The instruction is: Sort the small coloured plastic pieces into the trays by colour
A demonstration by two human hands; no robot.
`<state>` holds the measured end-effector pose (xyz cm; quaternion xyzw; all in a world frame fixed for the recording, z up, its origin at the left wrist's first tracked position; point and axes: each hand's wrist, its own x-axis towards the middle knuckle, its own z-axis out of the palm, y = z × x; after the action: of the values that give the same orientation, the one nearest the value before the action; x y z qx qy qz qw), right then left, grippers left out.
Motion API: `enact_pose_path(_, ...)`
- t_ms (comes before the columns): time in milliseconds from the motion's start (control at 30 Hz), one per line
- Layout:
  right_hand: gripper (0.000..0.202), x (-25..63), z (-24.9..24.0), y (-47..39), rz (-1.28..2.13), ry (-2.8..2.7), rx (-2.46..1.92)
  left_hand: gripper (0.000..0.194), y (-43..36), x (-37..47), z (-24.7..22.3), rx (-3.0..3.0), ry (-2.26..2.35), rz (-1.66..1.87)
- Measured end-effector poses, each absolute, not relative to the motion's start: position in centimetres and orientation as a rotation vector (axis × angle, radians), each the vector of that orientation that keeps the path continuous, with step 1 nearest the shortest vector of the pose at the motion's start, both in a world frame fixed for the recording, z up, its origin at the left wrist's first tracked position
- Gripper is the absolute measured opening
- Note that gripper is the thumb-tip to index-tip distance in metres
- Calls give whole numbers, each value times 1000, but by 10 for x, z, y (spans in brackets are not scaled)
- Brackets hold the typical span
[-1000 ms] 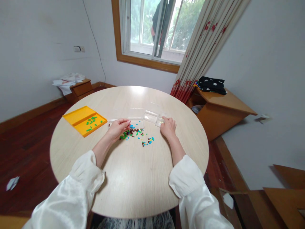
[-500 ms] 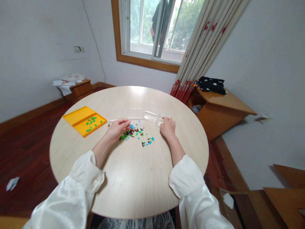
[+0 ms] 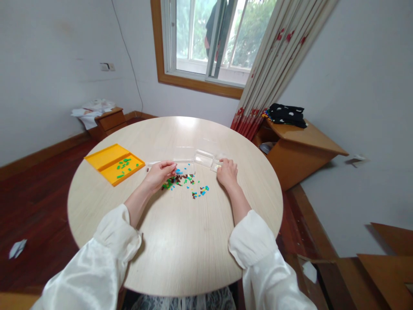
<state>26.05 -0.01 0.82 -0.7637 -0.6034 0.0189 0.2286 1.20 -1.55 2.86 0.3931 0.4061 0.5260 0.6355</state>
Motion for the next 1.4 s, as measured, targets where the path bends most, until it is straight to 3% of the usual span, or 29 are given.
enact_pose_path(400,40,261,11,-2,-37,-1606,-1935,30,-18,14,31,886,930,1170)
enact_pose_path(633,23,236,29,-14,-46,-1682,-1283,28,-18,17,33,897,920,1132)
enact_pose_path(833,19,195,28,-30,97,-1945,-942,33,-21,19,32,978,842,1050)
enact_pose_path(1233,11,187,22,-31,118,-2008,-903,36,-21,21,22,1167,737,894)
enact_pose_path(1400,12,218,28,-19,-14,-1805,-1098,33,-18,20,22,1055,815,1023)
